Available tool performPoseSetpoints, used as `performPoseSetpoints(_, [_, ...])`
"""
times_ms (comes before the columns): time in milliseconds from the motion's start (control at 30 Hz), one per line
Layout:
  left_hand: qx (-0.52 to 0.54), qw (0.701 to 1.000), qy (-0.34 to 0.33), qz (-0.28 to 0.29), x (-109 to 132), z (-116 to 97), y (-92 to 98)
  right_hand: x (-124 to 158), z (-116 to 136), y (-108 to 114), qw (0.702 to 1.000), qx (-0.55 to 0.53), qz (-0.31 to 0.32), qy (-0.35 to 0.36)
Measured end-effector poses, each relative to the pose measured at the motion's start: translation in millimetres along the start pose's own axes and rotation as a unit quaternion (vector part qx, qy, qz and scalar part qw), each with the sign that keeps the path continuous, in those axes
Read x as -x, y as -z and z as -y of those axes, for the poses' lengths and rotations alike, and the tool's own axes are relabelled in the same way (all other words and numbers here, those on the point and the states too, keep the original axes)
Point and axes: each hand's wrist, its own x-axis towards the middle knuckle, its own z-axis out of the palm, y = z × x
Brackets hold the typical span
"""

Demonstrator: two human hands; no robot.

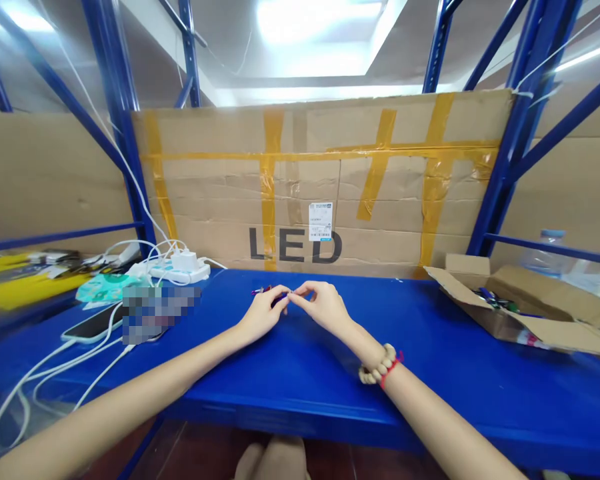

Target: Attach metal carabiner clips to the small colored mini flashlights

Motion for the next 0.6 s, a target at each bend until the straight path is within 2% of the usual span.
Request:
performPoseSetpoints(100, [0.046,0.998,0.001,0.036,-5,-2,2.6,0,-3,16,0.996,0.066,0.011,0.061])
performPoseSetpoints(300, [0.121,0.982,0.059,0.134,-8,0,2.1,-7,-9,34,0.962,0.123,0.106,0.22])
performPoseSetpoints(467, [0.14,0.976,0.053,0.16,-9,2,-4.3,-12,-26,30,0.956,0.102,0.119,0.246])
performPoseSetpoints(600, [0.137,0.971,0.055,0.189,-8,1,-4.9,-6,-36,27,0.966,0.067,0.088,0.232])
